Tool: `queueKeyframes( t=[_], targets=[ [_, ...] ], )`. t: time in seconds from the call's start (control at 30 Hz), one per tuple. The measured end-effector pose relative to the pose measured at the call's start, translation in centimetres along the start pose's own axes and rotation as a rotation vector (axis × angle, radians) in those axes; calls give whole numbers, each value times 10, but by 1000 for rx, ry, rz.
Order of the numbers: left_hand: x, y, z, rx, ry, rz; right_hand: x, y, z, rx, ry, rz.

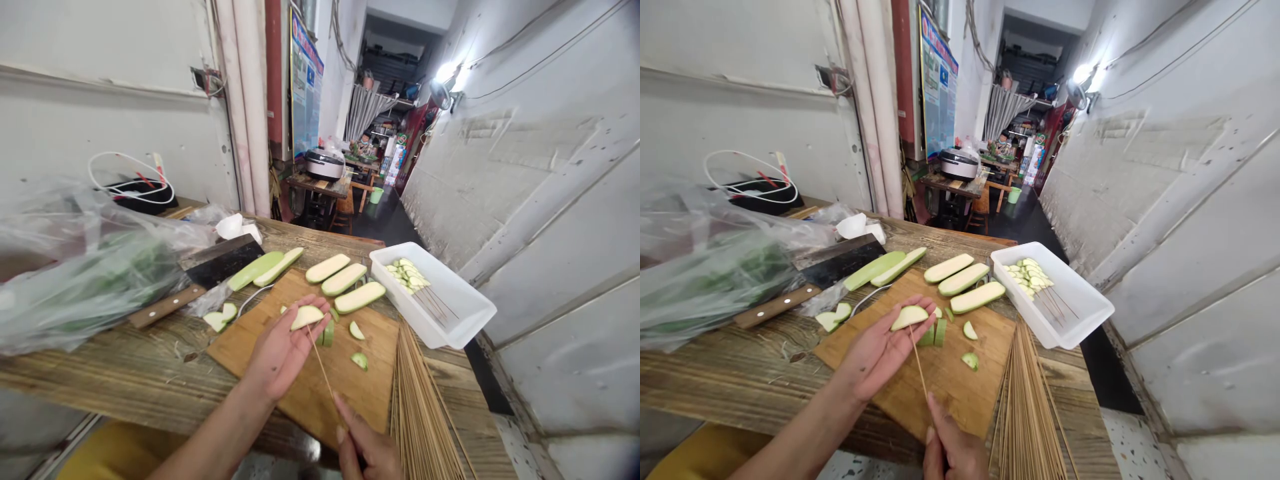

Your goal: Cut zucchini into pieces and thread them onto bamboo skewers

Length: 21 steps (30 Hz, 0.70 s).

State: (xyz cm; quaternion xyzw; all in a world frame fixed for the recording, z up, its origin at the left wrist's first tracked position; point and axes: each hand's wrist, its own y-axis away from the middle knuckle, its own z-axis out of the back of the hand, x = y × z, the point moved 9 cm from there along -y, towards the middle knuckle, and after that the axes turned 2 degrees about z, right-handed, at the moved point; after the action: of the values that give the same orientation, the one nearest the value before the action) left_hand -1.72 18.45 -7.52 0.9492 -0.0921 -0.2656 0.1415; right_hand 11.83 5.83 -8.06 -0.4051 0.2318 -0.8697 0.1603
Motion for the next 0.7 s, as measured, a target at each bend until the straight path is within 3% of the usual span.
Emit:
queueKeyframes(
  t=[0.4, 0.7],
  targets=[
    [-1, 2, 0, -45, 15, 10, 2, 2, -2, 18, -111, 11],
    [3, 1, 2, -2, 18, 33, 3, 2, 1, 3, -170, 21]
  ],
)
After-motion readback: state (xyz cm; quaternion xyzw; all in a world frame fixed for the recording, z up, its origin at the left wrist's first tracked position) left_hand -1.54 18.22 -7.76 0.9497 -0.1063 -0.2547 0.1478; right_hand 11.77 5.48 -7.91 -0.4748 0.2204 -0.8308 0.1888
